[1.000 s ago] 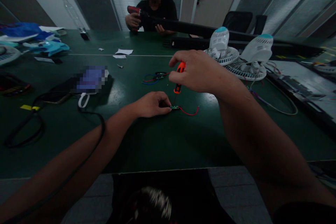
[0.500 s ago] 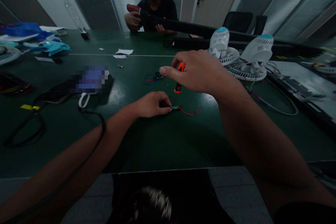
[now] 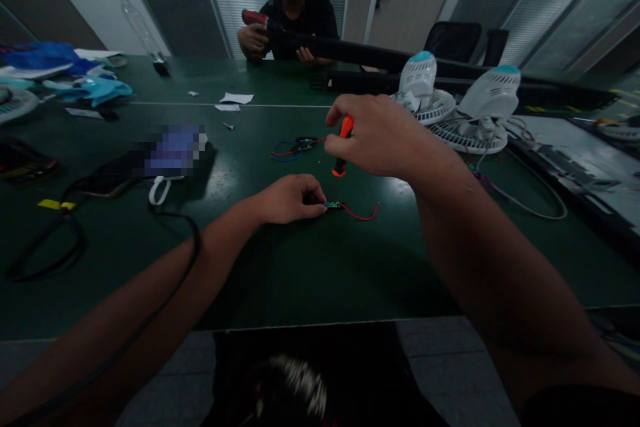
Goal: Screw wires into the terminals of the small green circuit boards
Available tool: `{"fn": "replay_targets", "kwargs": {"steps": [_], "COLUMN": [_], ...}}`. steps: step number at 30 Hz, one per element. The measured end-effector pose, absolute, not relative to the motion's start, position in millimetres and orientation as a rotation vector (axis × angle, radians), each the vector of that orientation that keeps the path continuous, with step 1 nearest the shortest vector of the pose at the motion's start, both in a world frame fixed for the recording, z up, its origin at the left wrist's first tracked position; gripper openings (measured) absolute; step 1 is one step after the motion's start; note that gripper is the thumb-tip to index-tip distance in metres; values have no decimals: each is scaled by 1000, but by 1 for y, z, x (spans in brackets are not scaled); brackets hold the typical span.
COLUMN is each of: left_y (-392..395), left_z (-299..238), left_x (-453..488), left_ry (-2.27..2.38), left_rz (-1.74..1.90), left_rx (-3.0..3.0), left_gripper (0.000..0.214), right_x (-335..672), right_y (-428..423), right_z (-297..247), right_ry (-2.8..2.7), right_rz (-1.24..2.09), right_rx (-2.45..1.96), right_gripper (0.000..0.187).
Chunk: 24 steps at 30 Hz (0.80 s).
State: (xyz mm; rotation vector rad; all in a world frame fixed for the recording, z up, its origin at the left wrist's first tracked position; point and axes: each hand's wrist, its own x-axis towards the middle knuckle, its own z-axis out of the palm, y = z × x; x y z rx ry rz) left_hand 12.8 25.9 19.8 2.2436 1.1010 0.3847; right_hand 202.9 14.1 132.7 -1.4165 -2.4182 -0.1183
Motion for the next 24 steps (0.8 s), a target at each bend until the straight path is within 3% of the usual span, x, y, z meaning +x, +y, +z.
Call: {"fn": "replay_targets", "kwargs": {"steps": [15,20,24], "left_y": [25,25,25], "left_z": [21,20,20], "left_x": [14,13,13], "left_ry": [1124,1105,1099], "left_rz": [370,389,398], "left_rx": [2239,2223,2221], "left_gripper": [19,18,18], "right_x": [200,198,199], "right_y": [9,8,9], "right_z": [136,138,137], "right_ry": [-2407,-2403,-2410], "right_rz": [-61,-31,-50], "right_rx": [-1468,-1487,-1459], "right_gripper": [37,60,49]}}
